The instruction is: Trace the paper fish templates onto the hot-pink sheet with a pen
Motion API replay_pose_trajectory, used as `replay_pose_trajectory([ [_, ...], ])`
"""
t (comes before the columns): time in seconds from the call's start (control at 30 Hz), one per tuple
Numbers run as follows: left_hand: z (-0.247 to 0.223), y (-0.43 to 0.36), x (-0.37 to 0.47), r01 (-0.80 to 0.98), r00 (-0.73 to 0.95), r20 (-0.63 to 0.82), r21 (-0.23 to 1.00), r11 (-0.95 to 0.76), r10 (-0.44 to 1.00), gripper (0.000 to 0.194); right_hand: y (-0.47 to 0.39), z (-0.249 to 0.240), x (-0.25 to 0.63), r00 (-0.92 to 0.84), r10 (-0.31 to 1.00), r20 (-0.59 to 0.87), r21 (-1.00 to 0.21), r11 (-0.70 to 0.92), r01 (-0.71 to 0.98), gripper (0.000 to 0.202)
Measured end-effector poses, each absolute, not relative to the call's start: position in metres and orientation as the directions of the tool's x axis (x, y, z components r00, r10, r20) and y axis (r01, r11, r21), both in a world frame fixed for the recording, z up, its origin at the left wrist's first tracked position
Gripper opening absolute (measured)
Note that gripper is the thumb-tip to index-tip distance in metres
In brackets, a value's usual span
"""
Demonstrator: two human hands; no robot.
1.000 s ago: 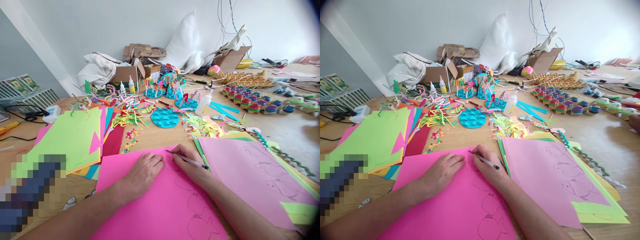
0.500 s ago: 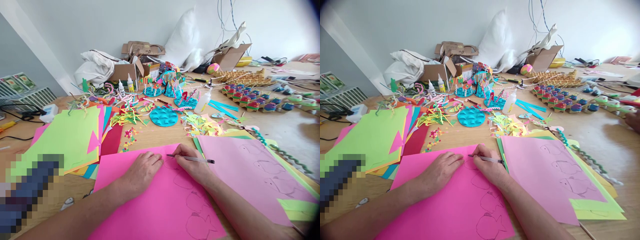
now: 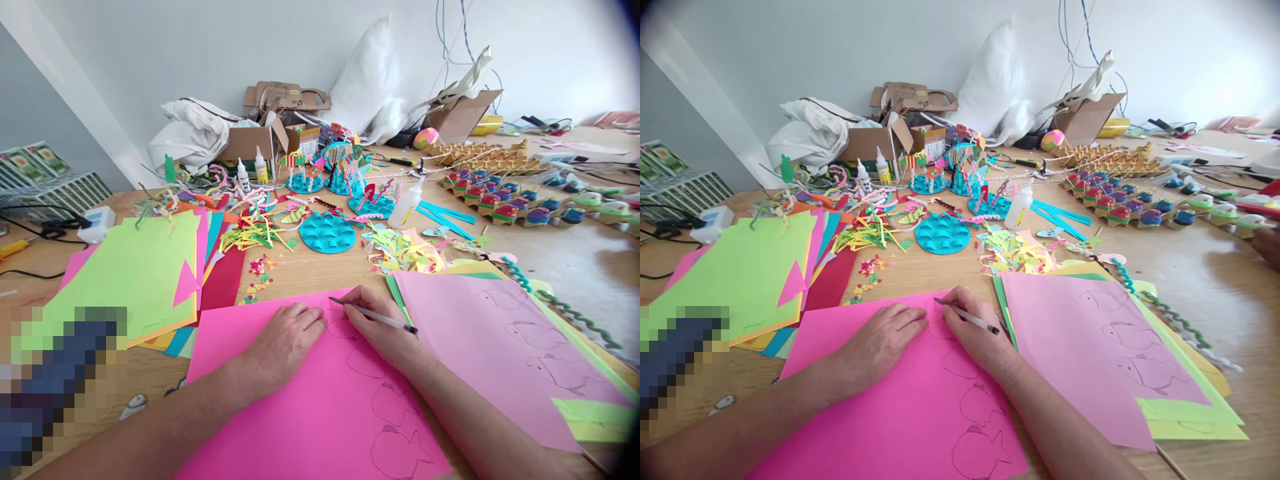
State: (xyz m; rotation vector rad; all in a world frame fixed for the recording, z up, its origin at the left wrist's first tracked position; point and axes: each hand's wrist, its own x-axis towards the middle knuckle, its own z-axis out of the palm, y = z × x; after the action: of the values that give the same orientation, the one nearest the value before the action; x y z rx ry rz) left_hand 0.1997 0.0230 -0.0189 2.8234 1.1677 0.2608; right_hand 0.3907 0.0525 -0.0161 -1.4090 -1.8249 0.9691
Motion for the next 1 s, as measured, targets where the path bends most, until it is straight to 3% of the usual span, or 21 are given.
replay_pose_trajectory([
  [0.37,-0.021,0.023,0.2,0.695,0.697,0.138,0.115,-0.71,0.704,0.027,0.054,-0.021,0.391,-0.228,0.971,0.066,-0.798,0.189,0.572,0.011],
  [1.0,-0.021,0.022,0.199,0.693,0.696,0.133,0.134,-0.709,0.705,0.028,0.05,-0.007,0.395,-0.236,0.966,0.107,-0.845,0.213,0.49,0.01],
])
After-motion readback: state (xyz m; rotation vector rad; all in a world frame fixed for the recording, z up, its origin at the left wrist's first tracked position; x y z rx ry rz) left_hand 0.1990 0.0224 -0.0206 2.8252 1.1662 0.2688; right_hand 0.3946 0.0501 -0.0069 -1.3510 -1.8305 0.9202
